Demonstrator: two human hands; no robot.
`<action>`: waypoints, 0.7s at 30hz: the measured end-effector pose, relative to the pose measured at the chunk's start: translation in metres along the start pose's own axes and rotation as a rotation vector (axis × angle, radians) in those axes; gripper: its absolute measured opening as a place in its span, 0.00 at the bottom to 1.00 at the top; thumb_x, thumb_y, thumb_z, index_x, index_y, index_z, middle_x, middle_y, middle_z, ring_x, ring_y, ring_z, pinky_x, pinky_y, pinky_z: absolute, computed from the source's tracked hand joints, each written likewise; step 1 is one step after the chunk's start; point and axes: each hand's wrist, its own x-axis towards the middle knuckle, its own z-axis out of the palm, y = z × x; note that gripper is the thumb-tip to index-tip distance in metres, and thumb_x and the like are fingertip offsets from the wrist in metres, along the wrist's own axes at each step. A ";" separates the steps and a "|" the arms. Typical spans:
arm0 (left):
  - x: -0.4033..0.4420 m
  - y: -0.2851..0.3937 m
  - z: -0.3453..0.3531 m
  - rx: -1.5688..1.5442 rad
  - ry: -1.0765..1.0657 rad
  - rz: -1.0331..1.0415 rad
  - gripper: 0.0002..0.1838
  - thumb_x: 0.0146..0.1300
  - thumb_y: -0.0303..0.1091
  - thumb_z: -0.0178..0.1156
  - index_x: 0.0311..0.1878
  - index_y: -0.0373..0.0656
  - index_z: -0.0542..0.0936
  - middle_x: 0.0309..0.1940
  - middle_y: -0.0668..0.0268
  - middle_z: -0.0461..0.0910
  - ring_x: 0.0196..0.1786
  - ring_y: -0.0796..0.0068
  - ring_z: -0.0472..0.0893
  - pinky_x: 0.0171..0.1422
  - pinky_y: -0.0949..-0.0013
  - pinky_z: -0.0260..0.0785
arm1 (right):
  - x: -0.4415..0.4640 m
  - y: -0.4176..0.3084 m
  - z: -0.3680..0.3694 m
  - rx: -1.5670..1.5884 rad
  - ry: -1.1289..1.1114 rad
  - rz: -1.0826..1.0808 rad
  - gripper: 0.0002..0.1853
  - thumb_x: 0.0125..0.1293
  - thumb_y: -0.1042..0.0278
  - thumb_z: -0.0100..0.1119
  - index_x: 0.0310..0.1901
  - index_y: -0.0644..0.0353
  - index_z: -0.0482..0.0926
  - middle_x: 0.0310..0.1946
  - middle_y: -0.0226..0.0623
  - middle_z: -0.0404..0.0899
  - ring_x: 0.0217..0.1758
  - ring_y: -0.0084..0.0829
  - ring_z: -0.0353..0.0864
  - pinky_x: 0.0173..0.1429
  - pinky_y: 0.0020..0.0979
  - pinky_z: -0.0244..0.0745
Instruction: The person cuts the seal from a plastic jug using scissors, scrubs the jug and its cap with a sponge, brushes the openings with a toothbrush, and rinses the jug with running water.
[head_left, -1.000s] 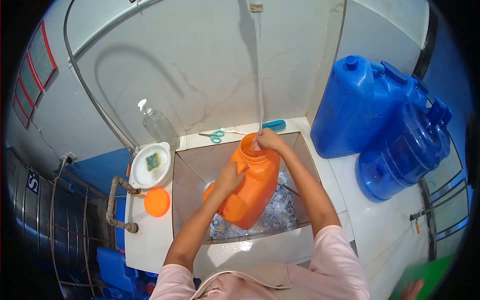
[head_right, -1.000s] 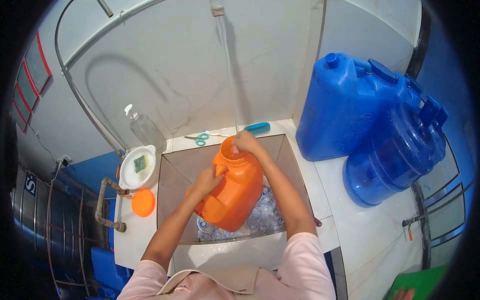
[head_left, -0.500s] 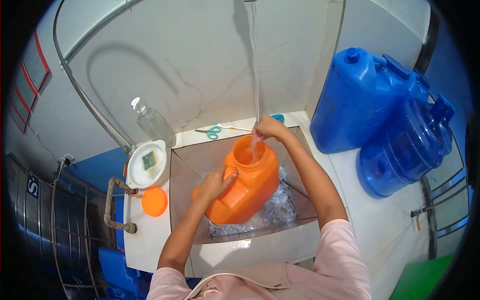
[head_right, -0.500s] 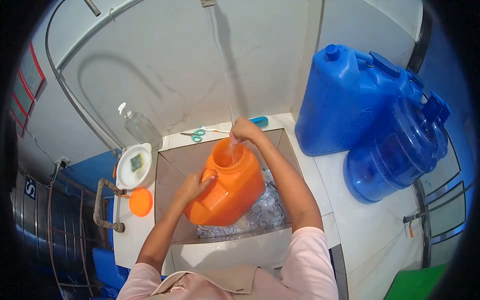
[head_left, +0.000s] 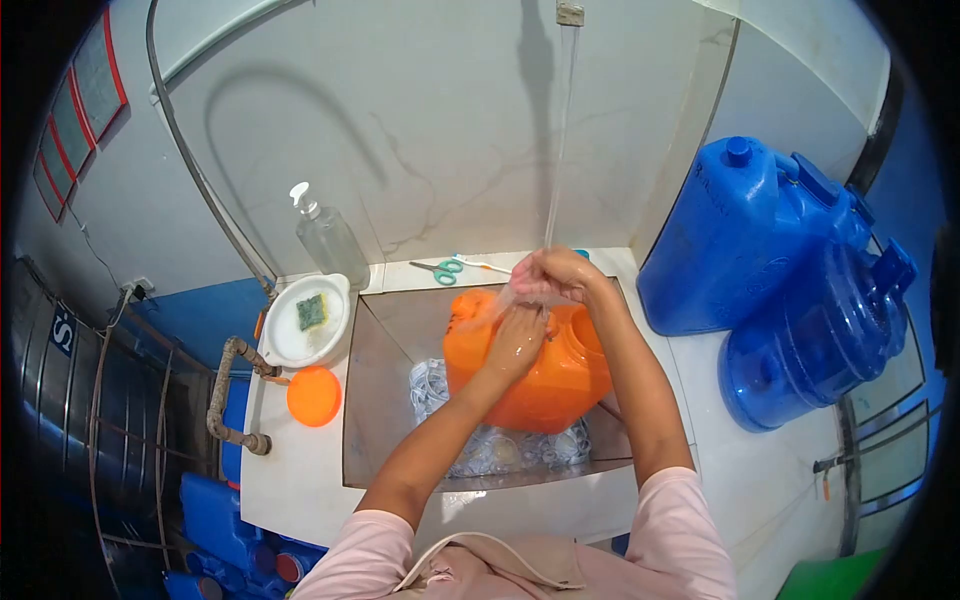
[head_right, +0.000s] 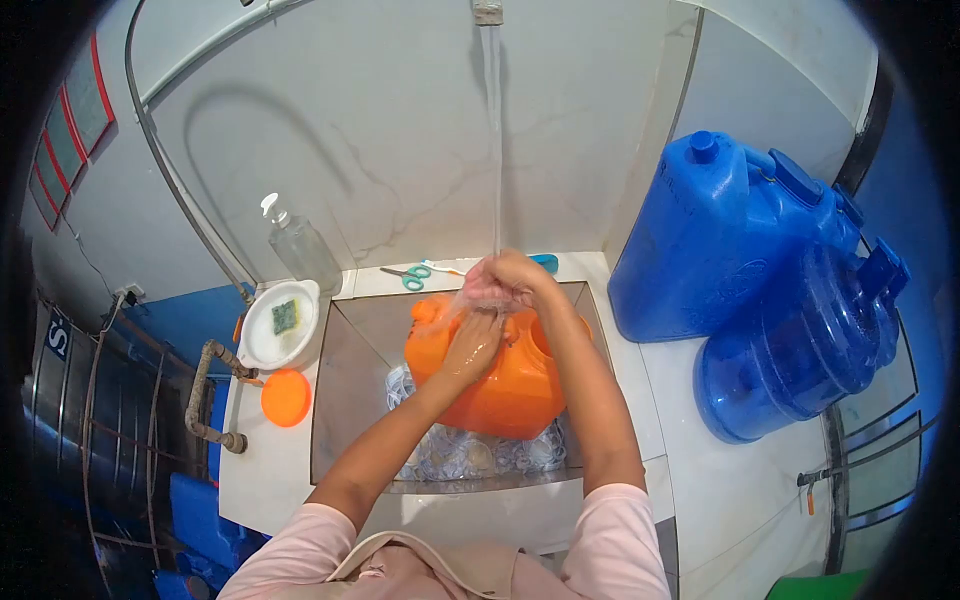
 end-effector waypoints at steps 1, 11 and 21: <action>-0.001 0.000 0.004 0.051 -0.007 0.086 0.22 0.61 0.35 0.50 0.57 0.33 0.68 0.55 0.49 0.69 0.60 0.52 0.67 0.69 0.55 0.54 | 0.005 0.004 -0.005 0.000 0.003 0.002 0.11 0.60 0.81 0.40 0.37 0.75 0.75 0.33 0.47 0.79 0.34 0.35 0.84 0.39 0.26 0.84; -0.013 0.019 0.002 0.021 -0.073 0.348 0.18 0.57 0.31 0.54 0.51 0.34 0.71 0.53 0.52 0.71 0.59 0.54 0.70 0.66 0.55 0.59 | 0.009 -0.003 -0.001 -0.194 0.009 -0.070 0.07 0.58 0.81 0.46 0.31 0.67 0.76 0.28 0.38 0.78 0.32 0.27 0.81 0.40 0.24 0.80; -0.022 -0.037 -0.051 -0.184 -0.223 0.223 0.19 0.53 0.34 0.61 0.47 0.36 0.72 0.45 0.54 0.74 0.50 0.51 0.73 0.61 0.55 0.61 | 0.009 -0.005 -0.017 -0.726 -0.067 -0.075 0.05 0.55 0.77 0.51 0.27 0.66 0.78 0.22 0.36 0.77 0.26 0.24 0.77 0.32 0.23 0.75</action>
